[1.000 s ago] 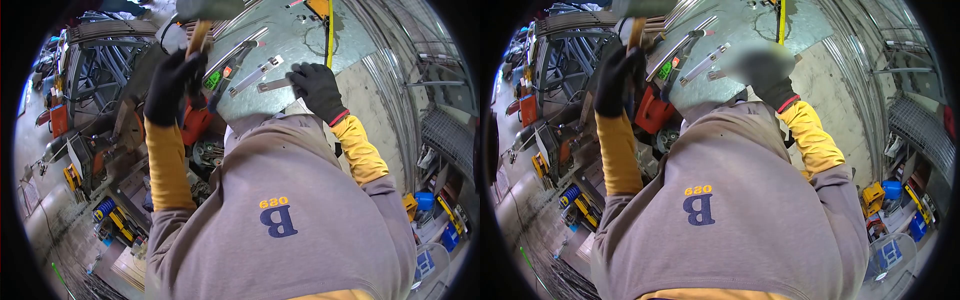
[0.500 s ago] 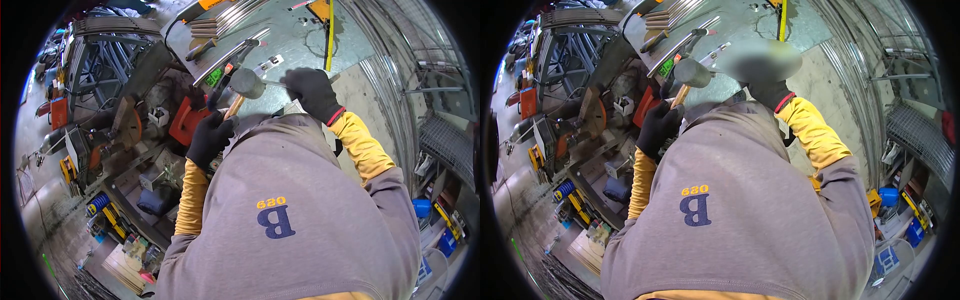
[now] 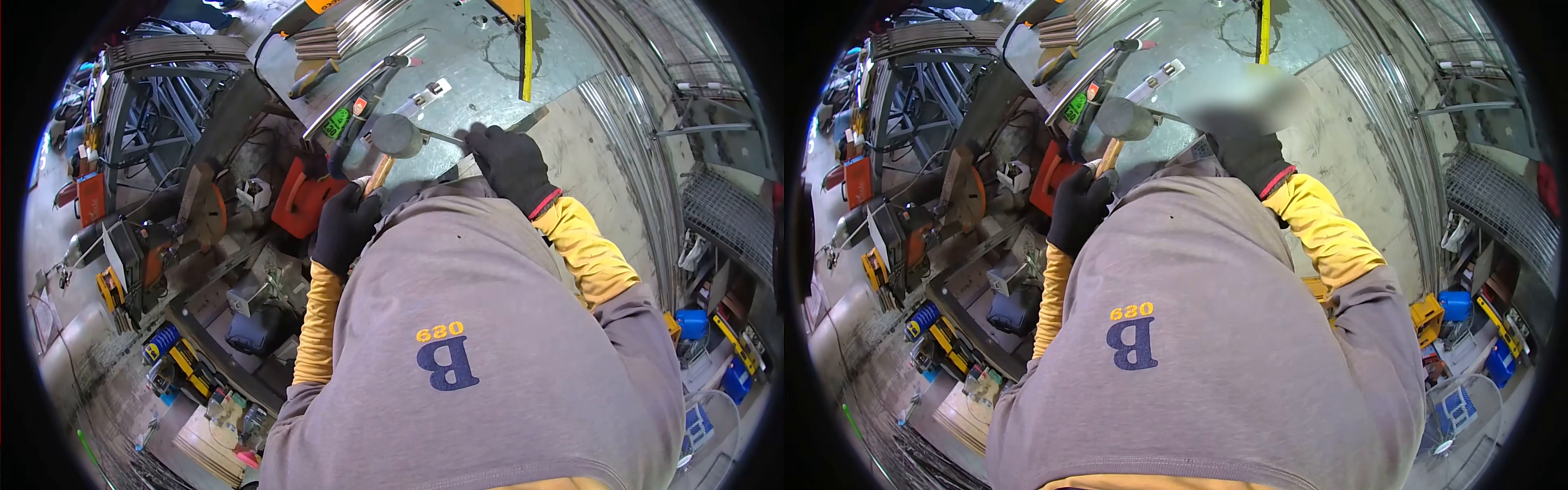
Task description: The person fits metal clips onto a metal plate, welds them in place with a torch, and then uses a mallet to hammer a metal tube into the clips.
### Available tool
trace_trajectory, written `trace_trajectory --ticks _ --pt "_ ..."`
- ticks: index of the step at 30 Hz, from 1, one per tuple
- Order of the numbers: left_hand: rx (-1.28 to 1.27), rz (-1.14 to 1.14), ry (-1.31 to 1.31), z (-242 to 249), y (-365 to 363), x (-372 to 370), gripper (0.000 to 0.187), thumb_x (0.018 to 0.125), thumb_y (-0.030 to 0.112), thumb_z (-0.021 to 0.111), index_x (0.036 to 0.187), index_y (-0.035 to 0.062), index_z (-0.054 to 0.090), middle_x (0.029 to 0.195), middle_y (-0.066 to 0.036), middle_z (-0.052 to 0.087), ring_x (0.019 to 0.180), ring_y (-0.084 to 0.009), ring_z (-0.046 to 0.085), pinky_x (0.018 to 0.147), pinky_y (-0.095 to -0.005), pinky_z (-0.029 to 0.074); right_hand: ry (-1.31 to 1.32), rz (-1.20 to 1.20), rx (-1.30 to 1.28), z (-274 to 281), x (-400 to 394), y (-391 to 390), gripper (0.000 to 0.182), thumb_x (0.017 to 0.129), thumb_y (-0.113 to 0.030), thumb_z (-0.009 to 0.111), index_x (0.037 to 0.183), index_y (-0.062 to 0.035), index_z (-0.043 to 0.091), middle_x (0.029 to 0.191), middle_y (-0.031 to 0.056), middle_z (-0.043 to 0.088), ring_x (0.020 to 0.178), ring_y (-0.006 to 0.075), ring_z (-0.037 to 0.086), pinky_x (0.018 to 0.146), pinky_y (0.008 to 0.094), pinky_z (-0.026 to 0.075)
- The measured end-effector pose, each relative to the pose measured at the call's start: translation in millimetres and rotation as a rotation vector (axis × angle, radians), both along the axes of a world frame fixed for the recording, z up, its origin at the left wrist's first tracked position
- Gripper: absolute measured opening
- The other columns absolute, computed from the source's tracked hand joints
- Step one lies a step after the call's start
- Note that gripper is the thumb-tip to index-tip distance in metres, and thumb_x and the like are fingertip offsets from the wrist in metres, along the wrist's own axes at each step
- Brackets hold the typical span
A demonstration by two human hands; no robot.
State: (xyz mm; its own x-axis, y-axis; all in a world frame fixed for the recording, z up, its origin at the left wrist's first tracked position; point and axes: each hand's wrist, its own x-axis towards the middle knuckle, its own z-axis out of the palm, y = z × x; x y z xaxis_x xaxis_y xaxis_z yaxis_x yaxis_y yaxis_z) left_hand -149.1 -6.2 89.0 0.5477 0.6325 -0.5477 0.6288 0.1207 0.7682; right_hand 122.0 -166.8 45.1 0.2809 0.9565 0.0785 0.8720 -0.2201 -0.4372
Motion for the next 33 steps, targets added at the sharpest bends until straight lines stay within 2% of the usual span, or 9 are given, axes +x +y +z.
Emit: trace_trajectory --ticks 1,3,6,8,12,15,17,20,33 --pt "0.001 0.0 -0.02 -1.7 -1.3 -1.3 0.032 0.099 0.022 0.07 0.121 -0.0016 0.07 0.076 0.001 0.063 0.065 -0.0058 0.054 0.06 -0.0274 0.045 0.003 -0.002 -0.004 -3.4 -2.2 -3.3 0.027 0.097 -0.019 0.061 0.122 -0.0191 0.07 0.091 0.0089 0.067 0.087 0.0316 0.071 0.073 0.0446 0.055" --pt "-0.001 -0.007 -0.036 -5.6 -1.7 -2.8 0.032 0.099 0.02 0.069 0.121 -0.0016 0.07 0.075 0.001 0.062 0.065 -0.0054 0.054 0.06 -0.027 0.045 0.159 -0.04 0.069 -16.0 -5.8 -11.7 0.035 0.099 -0.018 0.059 0.133 -0.0184 0.068 0.108 0.0096 0.073 0.095 0.0339 0.072 0.077 0.0451 0.057" --pt "0.074 -0.054 -0.085 -13.1 -0.8 -5.6 0.031 0.098 0.018 0.069 0.122 -0.0021 0.07 0.076 -0.002 0.064 0.067 -0.0076 0.056 0.063 -0.0287 0.048 0.258 -0.017 0.057 -29.7 0.6 -15.7 0.044 0.099 -0.019 0.058 0.143 -0.0198 0.063 0.121 0.0117 0.074 0.098 0.0369 0.072 0.079 0.0465 0.057" --pt "0.256 -0.161 -0.154 -16.4 1.8 -3.6 0.032 0.097 0.016 0.069 0.122 -0.003 0.069 0.08 -0.01 0.068 0.071 -0.0118 0.063 0.069 -0.0314 0.053 0.279 -0.034 -0.036 -32.0 2.1 -18.2 0.046 0.099 -0.019 0.059 0.144 -0.0211 0.063 0.121 0.0129 0.074 0.097 0.0374 0.072 0.079 0.0473 0.057" --pt "0.278 -0.199 -0.07 -7.3 1.8 2.6 0.032 0.096 0.014 0.069 0.122 -0.0038 0.069 0.086 -0.017 0.071 0.078 -0.0151 0.068 0.075 -0.0335 0.055 0.309 -0.078 -0.112 -31.7 3.2 -16.2 0.049 0.097 -0.018 0.059 0.145 -0.0238 0.064 0.113 0.0151 0.076 0.092 0.0381 0.073 0.077 0.0481 0.057" --pt "0.317 -0.211 -0.011 -2.9 3.3 8.1 0.033 0.095 0.015 0.07 0.123 -0.0016 0.069 0.088 -0.021 0.073 0.079 -0.0227 0.074 0.074 -0.0351 0.056 0.243 -0.075 -0.057 -41.9 2.7 -17.7 0.044 0.099 -0.023 0.068 0.143 -0.0262 0.066 0.108 0.0104 0.078 0.088 0.0332 0.075 0.071 0.0436 0.058" --pt "0.411 -0.254 -0.016 -7.5 4.5 5.6 0.034 0.093 0.018 0.072 0.123 0.0014 0.07 0.089 -0.024 0.073 0.081 -0.0329 0.076 0.073 -0.0381 0.057 0.253 -0.083 -0.067 -43.5 1.4 -18.5 0.044 0.099 -0.022 0.068 0.143 -0.0262 0.066 0.108 0.0108 0.078 0.087 0.0336 0.074 0.071 0.0437 0.057" --pt "0.474 -0.322 0.081 -4.4 9.5 11.5 0.035 0.091 0.02 0.074 0.122 0.0036 0.071 0.089 -0.026 0.072 0.084 -0.0402 0.075 0.07 -0.0409 0.057 0.259 -0.094 -0.055 -42.5 3.3 -14.7 0.044 0.099 -0.021 0.068 0.143 -0.026 0.067 0.108 0.0115 0.078 0.086 0.0341 0.074 0.07 0.0436 0.057" --pt "0.415 -0.257 0.018 0.9 7.0 15.7 0.039 0.089 0.021 0.075 0.123 0.0034 0.071 0.089 -0.025 0.072 0.085 -0.0404 0.074 0.072 -0.0425 0.057 0.293 -0.081 -0.016 -43.9 2.3 -16.8 0.043 0.099 -0.019 0.068 0.141 -0.0236 0.068 0.109 0.0133 0.077 0.089 0.0357 0.074 0.071 0.045 0.057"
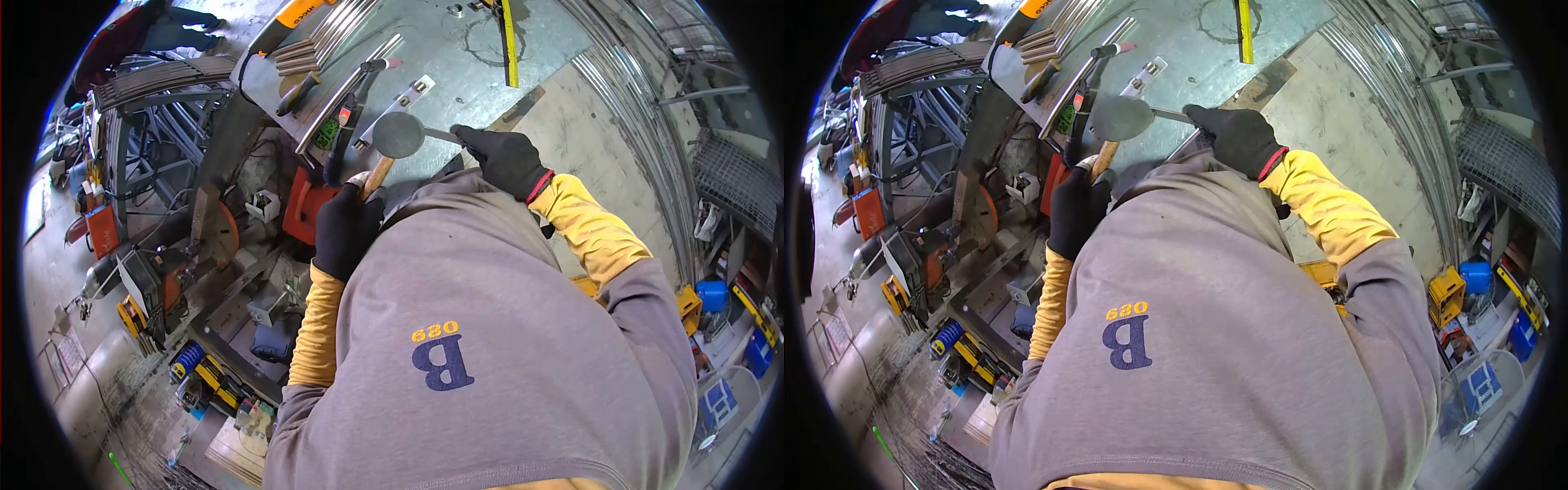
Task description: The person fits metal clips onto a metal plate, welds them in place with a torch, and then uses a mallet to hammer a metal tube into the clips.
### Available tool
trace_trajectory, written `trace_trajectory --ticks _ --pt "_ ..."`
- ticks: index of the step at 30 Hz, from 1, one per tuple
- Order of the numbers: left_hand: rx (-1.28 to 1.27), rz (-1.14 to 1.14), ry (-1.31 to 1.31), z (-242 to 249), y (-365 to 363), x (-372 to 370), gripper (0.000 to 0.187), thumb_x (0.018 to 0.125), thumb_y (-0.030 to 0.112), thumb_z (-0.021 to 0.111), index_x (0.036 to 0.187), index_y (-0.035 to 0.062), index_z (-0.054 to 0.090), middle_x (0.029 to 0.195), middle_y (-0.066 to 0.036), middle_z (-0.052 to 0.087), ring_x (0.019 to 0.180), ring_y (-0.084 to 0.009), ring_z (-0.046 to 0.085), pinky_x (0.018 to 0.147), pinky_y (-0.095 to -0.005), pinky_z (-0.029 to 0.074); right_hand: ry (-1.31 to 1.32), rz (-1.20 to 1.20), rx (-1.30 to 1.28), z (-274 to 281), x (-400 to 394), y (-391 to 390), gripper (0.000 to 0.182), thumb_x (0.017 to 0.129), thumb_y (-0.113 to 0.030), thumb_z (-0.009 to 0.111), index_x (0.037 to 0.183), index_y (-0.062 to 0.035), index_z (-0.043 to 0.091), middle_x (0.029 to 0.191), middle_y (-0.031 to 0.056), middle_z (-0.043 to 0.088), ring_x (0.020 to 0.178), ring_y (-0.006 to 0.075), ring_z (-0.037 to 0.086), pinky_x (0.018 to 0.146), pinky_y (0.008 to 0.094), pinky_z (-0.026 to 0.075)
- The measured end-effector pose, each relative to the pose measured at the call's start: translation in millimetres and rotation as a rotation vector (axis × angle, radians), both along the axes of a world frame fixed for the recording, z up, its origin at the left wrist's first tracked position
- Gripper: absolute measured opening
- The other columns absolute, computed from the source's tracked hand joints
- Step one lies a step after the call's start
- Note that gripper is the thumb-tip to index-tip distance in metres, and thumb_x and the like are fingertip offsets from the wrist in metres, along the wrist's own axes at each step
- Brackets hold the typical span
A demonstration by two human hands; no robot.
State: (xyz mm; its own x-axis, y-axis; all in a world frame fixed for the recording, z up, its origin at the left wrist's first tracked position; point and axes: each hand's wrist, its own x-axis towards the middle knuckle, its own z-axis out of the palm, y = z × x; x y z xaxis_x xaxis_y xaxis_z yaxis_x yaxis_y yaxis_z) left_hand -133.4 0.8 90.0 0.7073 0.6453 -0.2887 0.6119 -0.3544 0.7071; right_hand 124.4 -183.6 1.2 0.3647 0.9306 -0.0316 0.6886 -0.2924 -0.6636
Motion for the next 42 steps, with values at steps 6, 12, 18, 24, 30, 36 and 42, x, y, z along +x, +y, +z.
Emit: trace_trajectory --ticks 6,12,18,24,30,36,42 --pt "0.176 -0.142 0.04 -7.7 2.0 -7.2 0.041 0.087 0.019 0.076 0.124 0.0027 0.07 0.09 -0.025 0.073 0.085 -0.0396 0.075 0.072 -0.0419 0.057 0.016 0.02 -0.06 9.3 1.1 1.8 0.05 0.094 -0.014 0.062 0.143 -0.0212 0.065 0.114 0.0157 0.076 0.091 0.0376 0.073 0.076 0.0477 0.057" --pt "-0.011 0.052 -0.05 -1.3 -3.9 -3.3 0.039 0.088 0.018 0.075 0.124 0.0035 0.07 0.089 -0.025 0.072 0.084 -0.0402 0.074 0.072 -0.042 0.058 0.005 0.03 -0.047 3.0 1.4 0.3 0.049 0.094 -0.017 0.064 0.144 -0.0213 0.065 0.111 0.0153 0.076 0.089 0.0372 0.074 0.076 0.048 0.057" --pt "0.101 -0.052 -0.016 -15.1 3.0 -9.2 0.036 0.09 0.015 0.073 0.124 0.0016 0.07 0.088 -0.02 0.075 0.077 -0.032 0.076 0.071 -0.039 0.057 0.02 0.024 -0.067 8.7 2.9 2.0 0.048 0.096 -0.02 0.065 0.144 -0.0217 0.065 0.106 0.0169 0.077 0.087 0.0365 0.074 0.075 0.0465 0.056" --pt "-0.299 0.33 -0.254 26.6 -1.6 -13.9 0.025 0.101 0.017 0.066 0.119 -0.0001 0.071 0.082 0.001 0.066 0.067 -0.0057 0.057 0.06 -0.0258 0.046 1.251 -0.309 0.106 23.6 16.8 -8.3 0.047 0.106 -0.038 0.062 0.143 -0.01 0.063 0.096 0.0087 0.075 0.077 0.0166 0.069 0.067 0.0321 0.055" --pt "-0.461 0.579 -0.397 7.6 2.2 -30.3 0.018 0.108 0.021 0.061 0.098 0.0061 0.062 0.072 0.005 0.056 0.058 -0.0046 0.051 0.051 -0.0248 0.04 1.935 -0.366 0.394 39.5 14.2 47.9 0.038 0.111 -0.043 0.052 0.133 -0.0131 0.061 0.085 0.0003 0.061 0.069 0.0114 0.06 0.062 0.029 0.051" --pt "-0.568 0.718 -0.452 -3.5 -3.7 -48.2 0.023 0.109 0.033 0.06 0.106 0.0098 0.062 0.069 0.004 0.054 0.053 -0.0072 0.049 0.047 -0.0262 0.037 2.426 -0.139 0.42 13.7 25.0 78.5 0.037 0.11 -0.03 0.05 0.142 -0.0115 0.059 0.098 0.0013 0.066 0.081 0.0165 0.067 0.078 0.0374 0.06" --pt "-0.496 0.783 -0.348 0.5 -20.7 -52.3 0.025 0.108 0.031 0.061 0.097 0.0091 0.062 0.067 0.004 0.054 0.052 -0.0064 0.05 0.049 -0.0248 0.038 2.508 -0.127 0.422 -10.6 17.4 82.3 0.042 0.111 -0.036 0.051 0.138 -0.0055 0.058 0.124 0.0143 0.073 0.098 0.0299 0.073 0.085 0.0454 0.06"
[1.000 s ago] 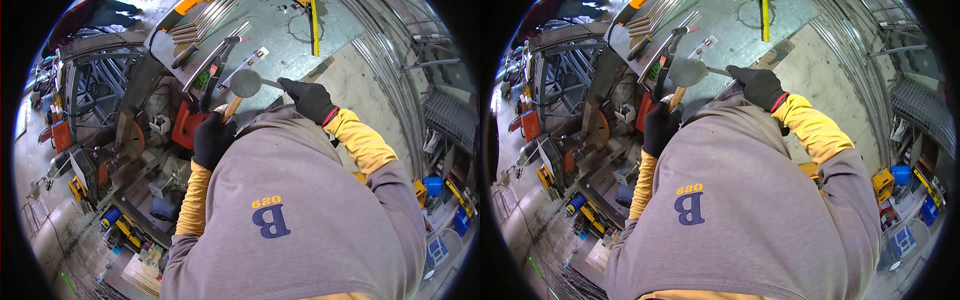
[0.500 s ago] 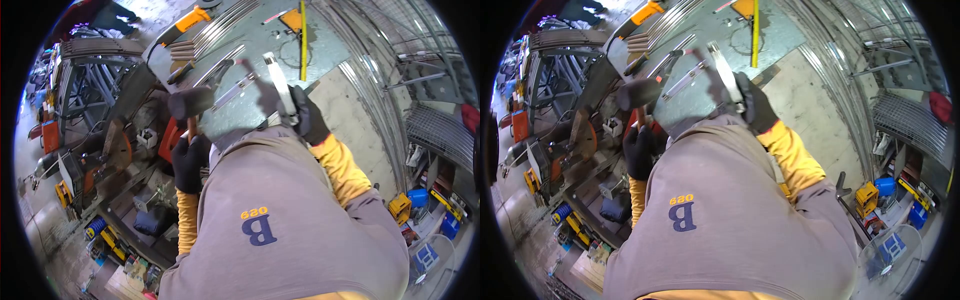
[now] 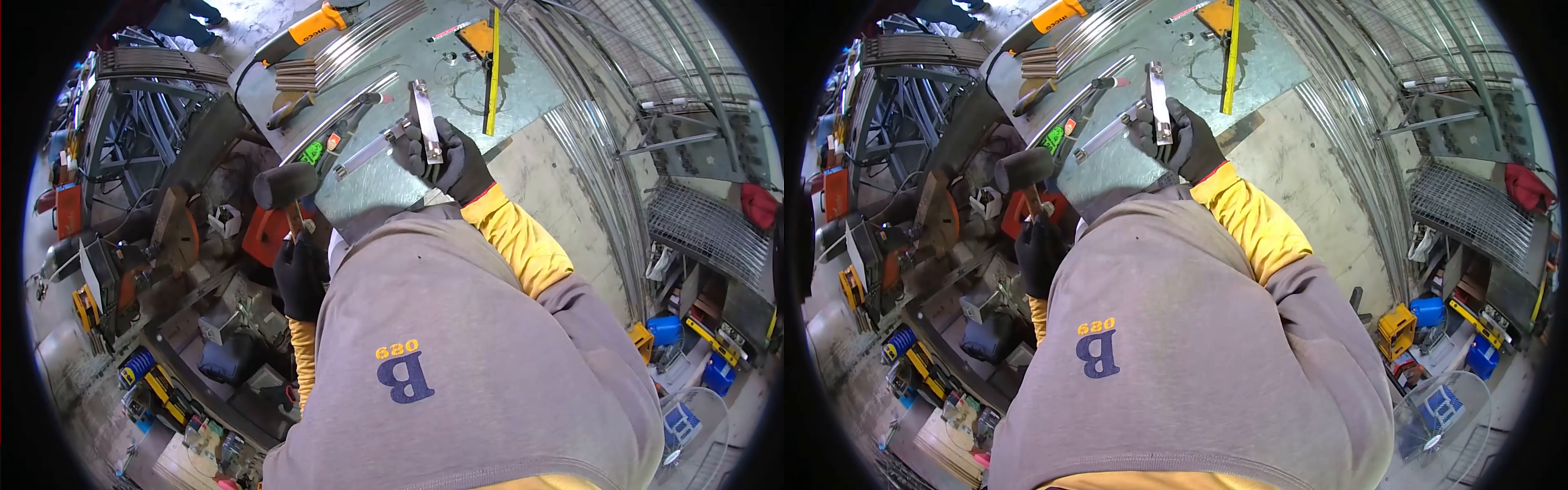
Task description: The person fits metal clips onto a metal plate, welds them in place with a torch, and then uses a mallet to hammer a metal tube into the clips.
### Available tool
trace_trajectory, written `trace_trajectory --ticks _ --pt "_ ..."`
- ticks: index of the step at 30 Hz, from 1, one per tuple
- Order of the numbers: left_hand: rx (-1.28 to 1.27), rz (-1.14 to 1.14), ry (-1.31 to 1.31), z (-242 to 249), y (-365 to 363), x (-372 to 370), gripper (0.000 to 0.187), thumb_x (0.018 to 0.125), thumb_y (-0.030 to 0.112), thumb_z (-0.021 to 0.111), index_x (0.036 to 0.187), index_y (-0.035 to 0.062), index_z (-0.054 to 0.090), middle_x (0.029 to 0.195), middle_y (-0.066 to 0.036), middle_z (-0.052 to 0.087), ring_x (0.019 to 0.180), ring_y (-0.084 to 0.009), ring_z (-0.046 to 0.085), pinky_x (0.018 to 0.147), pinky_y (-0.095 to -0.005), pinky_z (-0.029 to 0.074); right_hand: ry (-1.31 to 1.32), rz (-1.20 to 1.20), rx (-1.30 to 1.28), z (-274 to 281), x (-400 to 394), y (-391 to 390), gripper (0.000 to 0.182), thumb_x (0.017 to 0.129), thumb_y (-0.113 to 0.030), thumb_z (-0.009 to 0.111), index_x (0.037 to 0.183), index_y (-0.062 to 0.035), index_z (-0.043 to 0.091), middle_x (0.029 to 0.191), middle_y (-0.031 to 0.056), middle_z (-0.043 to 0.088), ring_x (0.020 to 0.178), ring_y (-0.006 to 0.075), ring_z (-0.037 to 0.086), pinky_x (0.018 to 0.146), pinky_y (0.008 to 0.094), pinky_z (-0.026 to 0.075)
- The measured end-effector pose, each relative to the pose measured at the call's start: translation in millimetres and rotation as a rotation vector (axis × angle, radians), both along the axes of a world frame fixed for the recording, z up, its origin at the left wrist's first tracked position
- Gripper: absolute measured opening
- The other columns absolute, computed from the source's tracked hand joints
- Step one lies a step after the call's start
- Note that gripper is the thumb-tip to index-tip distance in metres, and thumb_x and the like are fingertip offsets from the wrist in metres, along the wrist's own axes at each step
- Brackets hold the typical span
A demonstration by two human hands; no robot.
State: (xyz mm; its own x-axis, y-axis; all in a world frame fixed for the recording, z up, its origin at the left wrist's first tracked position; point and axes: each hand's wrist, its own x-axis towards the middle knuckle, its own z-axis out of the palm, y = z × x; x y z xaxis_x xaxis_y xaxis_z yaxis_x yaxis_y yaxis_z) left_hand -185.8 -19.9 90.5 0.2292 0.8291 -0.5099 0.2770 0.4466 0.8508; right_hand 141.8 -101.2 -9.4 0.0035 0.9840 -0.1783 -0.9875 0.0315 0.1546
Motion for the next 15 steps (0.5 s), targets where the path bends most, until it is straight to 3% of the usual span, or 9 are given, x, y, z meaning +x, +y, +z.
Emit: trace_trajectory --ticks 4,6,9,15 --pt "-0.008 0.001 -0.018 -23.6 -5.8 -12.4 0.024 0.108 0.031 0.061 0.097 0.0091 0.062 0.068 0.003 0.056 0.052 -0.0072 0.05 0.048 -0.0252 0.039 0.025 0.018 0.045 -5.2 -1.7 -3.7 0.045 0.11 -0.035 0.052 0.143 -0.0038 0.054 0.125 0.0165 0.071 0.105 0.0321 0.072 0.092 0.0476 0.06" --pt "-0.035 0.032 -0.092 -28.9 -7.7 -11.7 0.024 0.108 0.03 0.061 0.098 0.0078 0.061 0.069 0.001 0.057 0.052 -0.0082 0.05 0.048 -0.0255 0.039 -0.41 -0.027 -0.163 11.4 -5.9 -4.6 0.047 0.109 -0.033 0.055 0.146 -0.0034 0.051 0.133 0.0174 0.068 0.113 0.0314 0.07 0.104 0.0492 0.057" --pt "-0.005 -0.002 -0.053 -23.2 -9.7 -7.7 0.023 0.108 0.027 0.061 0.099 0.0066 0.061 0.07 0.0 0.058 0.053 -0.0085 0.051 0.048 -0.0256 0.039 -0.58 -0.03 -0.081 9.5 -2.3 2.8 0.052 0.109 -0.032 0.057 0.152 -0.0037 0.047 0.139 0.0187 0.064 0.12 0.0296 0.068 0.111 0.0493 0.053" --pt "-0.026 0.008 -0.113 -20.9 -9.5 -3.3 0.02 0.107 0.025 0.063 0.102 0.0057 0.061 0.071 0.0 0.058 0.054 -0.0084 0.051 0.049 -0.0256 0.04 -0.779 -0.037 0.051 23.3 20.5 19.9 0.061 0.11 -0.035 0.056 0.158 -0.0016 0.041 0.14 0.0172 0.064 0.122 0.0282 0.067 0.109 0.0453 0.054"
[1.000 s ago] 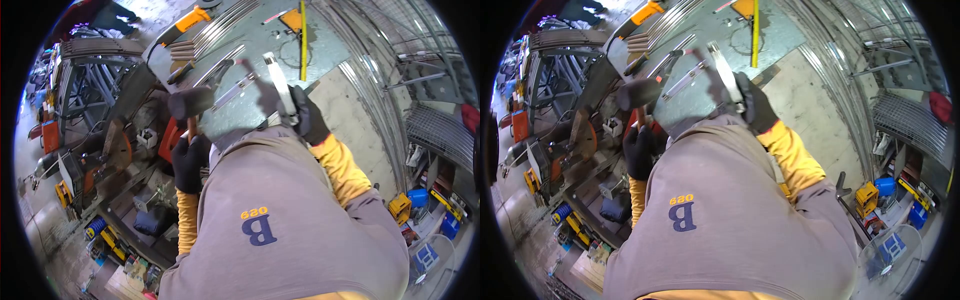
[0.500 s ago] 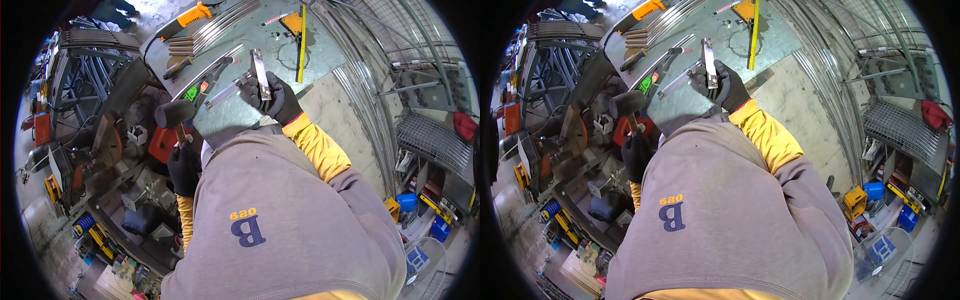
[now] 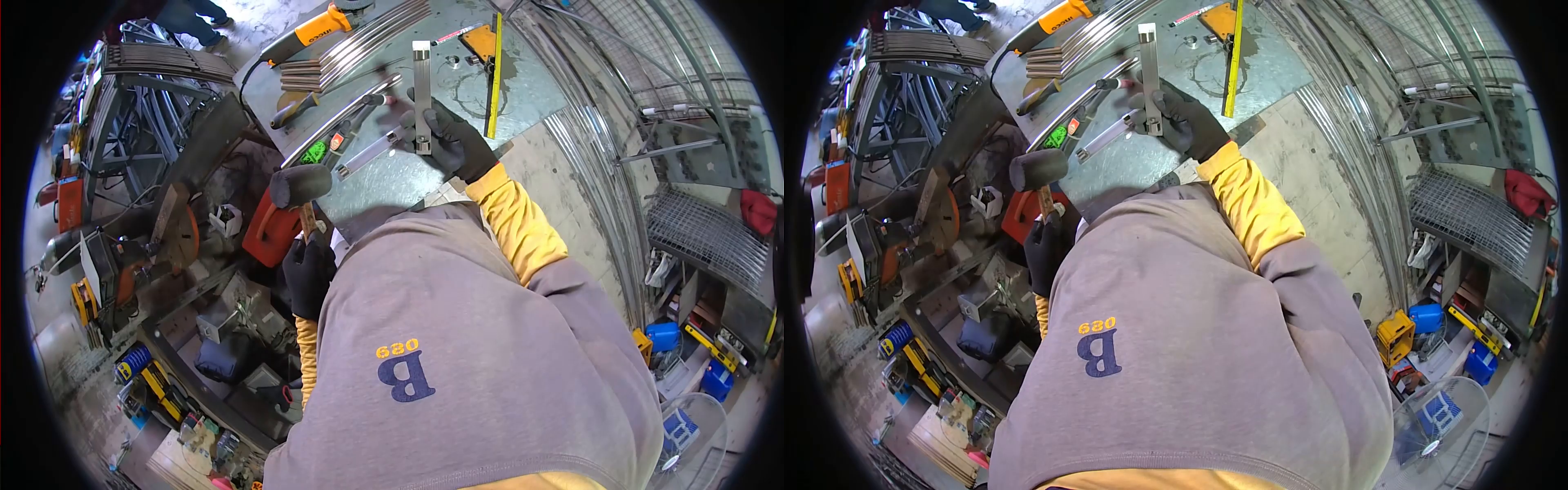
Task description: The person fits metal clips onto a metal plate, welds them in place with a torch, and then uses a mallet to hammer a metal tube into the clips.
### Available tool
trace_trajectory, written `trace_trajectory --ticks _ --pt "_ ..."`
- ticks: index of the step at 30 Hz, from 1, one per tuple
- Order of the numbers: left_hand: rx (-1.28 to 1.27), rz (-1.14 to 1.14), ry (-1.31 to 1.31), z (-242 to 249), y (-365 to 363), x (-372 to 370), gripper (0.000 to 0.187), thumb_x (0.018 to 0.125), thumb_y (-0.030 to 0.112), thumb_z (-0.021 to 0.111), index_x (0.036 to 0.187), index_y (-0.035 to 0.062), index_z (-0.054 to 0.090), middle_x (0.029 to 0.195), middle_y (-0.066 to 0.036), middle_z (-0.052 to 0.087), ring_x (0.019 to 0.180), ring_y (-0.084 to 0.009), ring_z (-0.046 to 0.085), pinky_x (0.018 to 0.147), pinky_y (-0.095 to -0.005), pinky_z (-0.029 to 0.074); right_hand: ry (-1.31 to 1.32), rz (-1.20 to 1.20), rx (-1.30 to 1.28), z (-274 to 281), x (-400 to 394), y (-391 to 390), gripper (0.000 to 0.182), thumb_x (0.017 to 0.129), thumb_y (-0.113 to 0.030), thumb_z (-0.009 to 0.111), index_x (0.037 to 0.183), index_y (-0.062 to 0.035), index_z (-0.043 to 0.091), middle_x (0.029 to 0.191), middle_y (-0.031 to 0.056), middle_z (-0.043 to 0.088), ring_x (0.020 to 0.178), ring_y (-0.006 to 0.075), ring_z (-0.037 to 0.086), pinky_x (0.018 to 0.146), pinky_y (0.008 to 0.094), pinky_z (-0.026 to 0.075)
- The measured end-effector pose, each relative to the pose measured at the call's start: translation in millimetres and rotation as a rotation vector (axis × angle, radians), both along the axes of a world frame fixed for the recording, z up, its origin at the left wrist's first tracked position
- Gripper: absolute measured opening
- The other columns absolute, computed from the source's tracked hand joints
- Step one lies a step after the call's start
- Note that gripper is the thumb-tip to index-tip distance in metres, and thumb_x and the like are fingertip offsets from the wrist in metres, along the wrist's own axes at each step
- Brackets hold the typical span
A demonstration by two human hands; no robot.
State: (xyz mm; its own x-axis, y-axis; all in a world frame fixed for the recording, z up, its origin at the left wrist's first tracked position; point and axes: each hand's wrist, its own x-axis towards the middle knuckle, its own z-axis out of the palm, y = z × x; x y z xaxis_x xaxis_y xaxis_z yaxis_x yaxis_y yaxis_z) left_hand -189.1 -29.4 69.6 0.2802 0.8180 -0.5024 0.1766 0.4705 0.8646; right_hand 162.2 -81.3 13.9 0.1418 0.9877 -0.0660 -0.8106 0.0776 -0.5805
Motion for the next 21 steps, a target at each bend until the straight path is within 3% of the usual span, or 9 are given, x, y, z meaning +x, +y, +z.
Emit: trace_trajectory --ticks 6,8,21 --pt "-0.028 0.006 -0.025 0.0 -1.4 1.7 0.019 0.106 0.024 0.063 0.103 0.0052 0.061 0.071 0.001 0.056 0.056 -0.0083 0.051 0.051 -0.026 0.04 -0.214 -0.043 -0.038 22.7 2.0 6.5 0.054 0.109 -0.033 0.058 0.151 0.0007 0.049 0.126 0.0153 0.07 0.116 0.029 0.069 0.101 0.0419 0.057" --pt "-0.019 0.017 -0.055 -4.5 -2.3 1.1 0.018 0.106 0.022 0.063 0.103 0.005 0.062 0.071 0.001 0.056 0.056 -0.0082 0.051 0.051 -0.0261 0.04 0.068 0.006 -0.001 12.8 5.2 13.0 0.049 0.109 -0.032 0.059 0.146 -0.0001 0.053 0.122 0.015 0.071 0.109 0.0289 0.071 0.097 0.0424 0.057" --pt "0.06 -0.005 -0.031 -0.5 -6.2 5.8 0.017 0.106 0.019 0.064 0.099 0.0036 0.062 0.071 0.002 0.054 0.058 -0.007 0.05 0.054 -0.0255 0.038 0.262 0.023 0.018 12.2 3.0 18.5 0.042 0.109 -0.023 0.059 0.144 -0.0016 0.053 0.119 0.017 0.069 0.104 0.0296 0.069 0.094 0.0442 0.058"
